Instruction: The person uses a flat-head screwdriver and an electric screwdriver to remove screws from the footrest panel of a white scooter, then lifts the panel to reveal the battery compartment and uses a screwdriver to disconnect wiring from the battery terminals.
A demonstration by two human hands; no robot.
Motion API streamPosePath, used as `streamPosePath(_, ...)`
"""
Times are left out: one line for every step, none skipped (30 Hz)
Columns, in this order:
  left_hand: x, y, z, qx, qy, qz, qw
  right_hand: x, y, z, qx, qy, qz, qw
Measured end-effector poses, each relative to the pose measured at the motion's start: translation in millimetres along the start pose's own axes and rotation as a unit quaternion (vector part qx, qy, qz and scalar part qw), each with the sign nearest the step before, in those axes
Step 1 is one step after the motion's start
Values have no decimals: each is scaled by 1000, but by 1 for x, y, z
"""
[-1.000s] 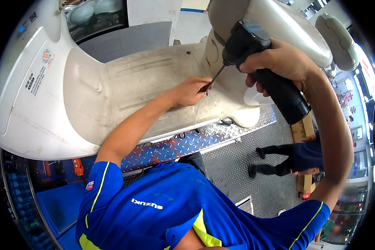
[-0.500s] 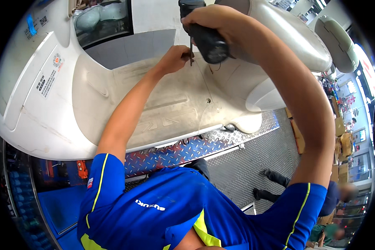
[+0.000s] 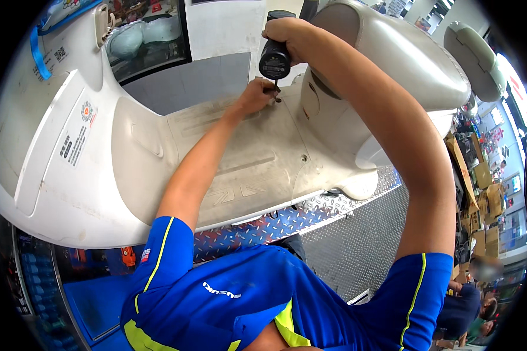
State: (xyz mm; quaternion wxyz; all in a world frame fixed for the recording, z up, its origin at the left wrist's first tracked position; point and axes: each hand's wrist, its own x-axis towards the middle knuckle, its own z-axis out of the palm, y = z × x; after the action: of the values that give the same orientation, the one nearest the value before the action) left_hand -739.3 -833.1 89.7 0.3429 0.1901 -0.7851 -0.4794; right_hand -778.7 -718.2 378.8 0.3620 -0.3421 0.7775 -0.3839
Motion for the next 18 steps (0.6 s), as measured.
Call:
streamPosePath(-1,5,4,-12,-4,-1,1000,-2,-1,-3,0,-1,6,1000)
streamPosePath(-2,6,4,-13,-1,3,1000,-2,-2,-2,-8,-2,10,1000)
streamPosePath(-3,7,4,-13,3,8,1000,-2,-3,-2,-15,-3,14,1000)
streamPosePath(-4,7,4,-13,7,11,1000,-2,-5,0,-23,-5,17,1000)
streamPosePath(-3,12,5,3,6,6,1000,2,-5,0,-14,0,23,1000)
streamPosePath(-4,12,7,-2,6,-1,1000,5,-3,1,-12,3,20,1000)
streamPosePath(-6,13,8,-7,5,-9,1000,8,1,3,-10,7,16,1000)
streamPosePath(-6,16,10,-12,5,-16,1000,9,2,3,-8,11,13,1000)
streamPosePath(-6,19,10,10,-3,0,1000,10,2,1,-10,8,13,1000)
streamPosePath(-4,22,10,32,-11,15,999,13,1,-2,-13,7,16,1000)
streamPosePath(-5,21,7,58,-17,28,998,14,1,-2,-14,2,18,1000)
streamPosePath(-5,16,6,44,-15,26,999,15,0,-1,-15,-3,20,1000)
streamPosePath(-3,11,6,30,-13,25,999,17,-2,1,-25,-6,22,999)
streamPosePath(-2,8,7,13,-14,25,1000,18,-2,2,-29,-10,27,999)
streamPosePath(-1,6,7,8,-13,24,1000,19,-3,2,-33,-14,32,999)
streamPosePath(-1,3,6,3,-13,23,1000,20,-3,3,-37,-18,36,999)
streamPosePath(-1,3,6,-2,-12,22,1000,19,-3,3,-36,-12,38,999)
streamPosePath(-2,3,7,-2,-10,30,999,18,-3,4,-36,-7,40,999)
